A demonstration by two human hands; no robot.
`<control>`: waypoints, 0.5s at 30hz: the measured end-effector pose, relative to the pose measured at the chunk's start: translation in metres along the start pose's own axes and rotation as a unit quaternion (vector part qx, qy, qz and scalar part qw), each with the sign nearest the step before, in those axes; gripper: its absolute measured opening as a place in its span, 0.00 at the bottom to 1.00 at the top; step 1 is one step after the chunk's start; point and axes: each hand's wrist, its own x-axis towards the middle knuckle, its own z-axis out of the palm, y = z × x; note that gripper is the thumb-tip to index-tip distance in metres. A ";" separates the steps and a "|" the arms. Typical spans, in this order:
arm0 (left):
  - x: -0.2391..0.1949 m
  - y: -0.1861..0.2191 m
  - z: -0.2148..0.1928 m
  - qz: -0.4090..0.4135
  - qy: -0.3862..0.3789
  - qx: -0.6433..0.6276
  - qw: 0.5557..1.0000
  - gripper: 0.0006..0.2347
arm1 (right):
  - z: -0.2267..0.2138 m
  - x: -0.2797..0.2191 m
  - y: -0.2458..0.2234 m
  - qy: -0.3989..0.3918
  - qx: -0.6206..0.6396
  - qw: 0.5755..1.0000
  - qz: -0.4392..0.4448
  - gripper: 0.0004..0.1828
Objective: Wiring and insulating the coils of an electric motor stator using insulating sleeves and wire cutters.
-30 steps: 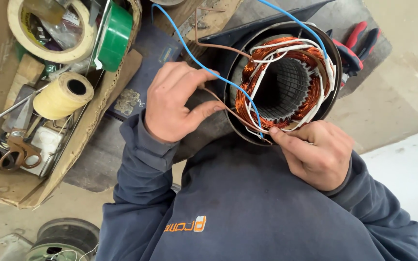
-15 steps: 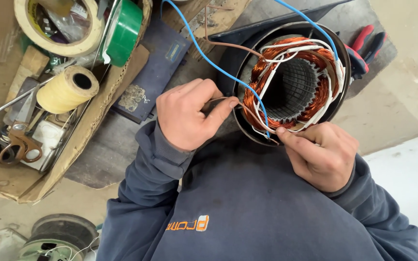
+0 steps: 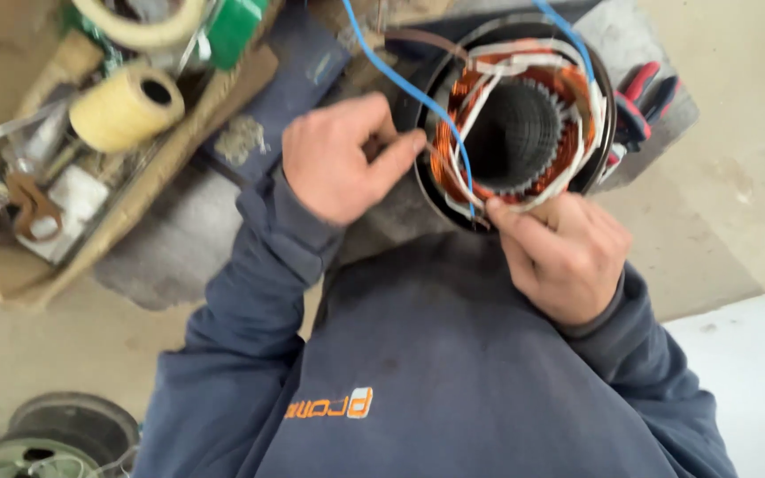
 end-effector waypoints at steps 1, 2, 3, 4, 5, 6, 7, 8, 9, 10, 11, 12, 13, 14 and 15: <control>-0.003 0.000 0.000 -0.002 0.001 0.003 1.000 0.15 | -0.001 -0.001 0.000 0.000 0.003 1.000 -0.002 0.09; -0.005 0.001 0.000 0.005 0.001 0.017 1.000 0.15 | -0.003 -0.001 0.001 -0.008 -0.007 1.000 -0.014 0.10; -0.003 0.001 -0.001 0.020 -0.002 0.031 0.999 0.15 | -0.005 0.000 0.002 -0.011 -0.020 0.999 -0.022 0.10; -0.004 0.001 -0.002 0.024 -0.004 0.033 0.999 0.15 | -0.005 0.001 0.001 -0.007 -0.020 1.000 -0.020 0.10; -0.004 0.000 -0.001 0.026 -0.004 0.039 0.999 0.15 | -0.007 0.002 0.001 -0.011 -0.022 0.999 -0.033 0.09; -0.002 0.000 0.000 0.029 -0.004 0.044 0.999 0.15 | -0.009 0.003 0.001 -0.015 -0.024 0.999 -0.046 0.09; 0.000 -0.001 0.001 0.034 -0.003 0.041 0.999 0.15 | -0.011 0.004 0.000 -0.013 -0.030 0.998 -0.045 0.09; 0.002 -0.002 0.001 0.026 -0.006 0.030 0.999 0.15 | -0.011 0.005 -0.001 -0.012 -0.040 0.998 -0.050 0.09; -0.001 -0.004 0.001 0.010 -0.009 0.019 1.000 0.15 | -0.011 0.005 -0.003 -0.017 -0.046 0.997 -0.058 0.10; -0.001 -0.005 0.004 0.007 -0.009 0.017 1.000 0.15 | -0.009 0.001 -0.002 -0.020 -0.046 0.997 -0.059 0.10; -0.002 -0.007 0.004 0.007 -0.008 0.014 1.000 0.16 | -0.007 -0.002 -0.001 -0.009 -0.052 0.997 -0.058 0.10; -0.003 -0.007 0.003 0.007 -0.007 0.010 1.000 0.16 | -0.005 -0.005 -0.002 0.002 -0.059 0.997 -0.057 0.09; -0.003 -0.007 0.002 0.008 -0.003 0.015 1.000 0.16 | -0.002 -0.006 -0.001 0.006 -0.057 0.996 -0.062 0.09; -0.002 -0.006 0.000 0.013 -0.009 0.037 0.999 0.16 | -0.001 -0.007 -0.001 0.016 -0.050 0.996 -0.067 0.09; -0.001 -0.005 0.001 0.019 -0.012 0.055 0.998 0.15 | 0.000 -0.007 0.001 0.024 -0.047 0.996 -0.074 0.08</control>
